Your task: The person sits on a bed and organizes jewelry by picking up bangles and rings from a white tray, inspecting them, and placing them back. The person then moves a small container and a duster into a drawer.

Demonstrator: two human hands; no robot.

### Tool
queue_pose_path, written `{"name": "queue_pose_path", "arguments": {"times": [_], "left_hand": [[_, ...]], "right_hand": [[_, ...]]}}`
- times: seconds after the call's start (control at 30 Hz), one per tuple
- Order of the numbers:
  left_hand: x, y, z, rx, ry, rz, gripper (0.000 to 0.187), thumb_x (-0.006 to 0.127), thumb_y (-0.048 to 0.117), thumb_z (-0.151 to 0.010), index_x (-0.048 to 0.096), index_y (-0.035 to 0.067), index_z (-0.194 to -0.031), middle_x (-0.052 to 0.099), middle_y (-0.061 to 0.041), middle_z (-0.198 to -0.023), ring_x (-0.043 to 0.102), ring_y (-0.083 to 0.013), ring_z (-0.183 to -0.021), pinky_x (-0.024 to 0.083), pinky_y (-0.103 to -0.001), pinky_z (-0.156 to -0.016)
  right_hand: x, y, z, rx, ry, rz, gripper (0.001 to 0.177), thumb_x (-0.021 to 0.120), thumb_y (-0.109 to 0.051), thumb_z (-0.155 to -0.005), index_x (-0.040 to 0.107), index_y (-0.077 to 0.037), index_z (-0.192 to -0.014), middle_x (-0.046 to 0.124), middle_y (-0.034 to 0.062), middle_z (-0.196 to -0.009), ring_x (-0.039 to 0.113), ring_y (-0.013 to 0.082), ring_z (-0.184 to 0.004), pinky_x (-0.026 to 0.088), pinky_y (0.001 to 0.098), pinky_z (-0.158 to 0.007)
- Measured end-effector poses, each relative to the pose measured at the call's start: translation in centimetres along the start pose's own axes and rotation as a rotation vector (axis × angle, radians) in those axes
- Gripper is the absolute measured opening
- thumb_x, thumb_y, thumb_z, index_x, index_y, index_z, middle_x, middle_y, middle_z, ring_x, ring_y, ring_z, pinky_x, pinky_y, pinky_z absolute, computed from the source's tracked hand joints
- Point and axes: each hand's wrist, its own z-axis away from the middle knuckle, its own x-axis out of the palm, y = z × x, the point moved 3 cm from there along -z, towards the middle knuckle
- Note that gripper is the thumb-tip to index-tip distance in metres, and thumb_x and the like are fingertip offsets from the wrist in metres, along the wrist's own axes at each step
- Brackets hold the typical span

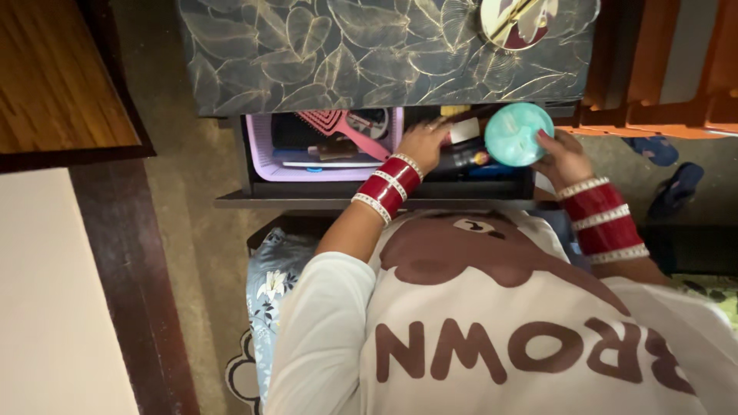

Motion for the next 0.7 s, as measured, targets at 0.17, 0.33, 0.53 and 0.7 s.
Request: {"name": "queue_pose_path", "arguments": {"times": [0.17,0.33,0.53,0.7], "left_hand": [[-4.2,3.1,0.2,-0.082,-0.056,0.001,0.073,0.079,0.053,-0.08,0.058,0.005,-0.13,0.047,-0.026,-0.145,0.047,-0.0435,-0.133,0.041,-0.054,-0.109],[-2.8,5.6,1.3,0.163,-0.18,-0.272,0.075,0.078,0.047,-0.076,0.052,0.015,-0.138,0.04,-0.021,-0.154,0.038,-0.0384,-0.144,0.034,-0.06,-0.114],[1.5,3.1,-1.0,0.418,-0.232,-0.5,0.07,0.06,0.019,-0.089,0.041,0.032,-0.156,0.035,-0.017,-0.159,0.031,-0.0353,-0.149,0.02,-0.066,-0.119],[2.3,2.6,-3.1,0.324,-0.092,-0.54,0.06,0.05,0.022,-0.1,0.037,0.029,-0.159,0.029,-0.016,-0.167,0.026,-0.0348,-0.153,0.017,-0.067,-0.12]], "right_hand": [[3.5,-0.9,-2.3,0.044,-0.189,0.077,0.064,0.069,-0.039,-0.096,0.051,0.004,-0.14,0.062,0.0161,-0.131,0.06,0.028,-0.124,0.048,0.0442,-0.108],[2.5,-0.6,-1.9,-0.004,-0.279,-0.056,0.062,0.065,-0.041,-0.097,0.052,0.0,-0.142,0.062,0.0129,-0.136,0.06,0.0247,-0.126,0.047,0.0429,-0.108],[-1.3,-1.2,-0.2,-0.061,-0.211,-0.086,0.061,0.061,-0.04,-0.098,0.05,-0.003,-0.145,0.061,0.0096,-0.138,0.059,0.0226,-0.127,0.048,0.0422,-0.107],[-2.4,1.0,1.1,-0.032,-0.144,-0.081,0.064,0.062,-0.041,-0.098,0.048,-0.002,-0.146,0.062,0.0094,-0.135,0.062,0.0209,-0.12,0.051,0.0399,-0.101]]}}
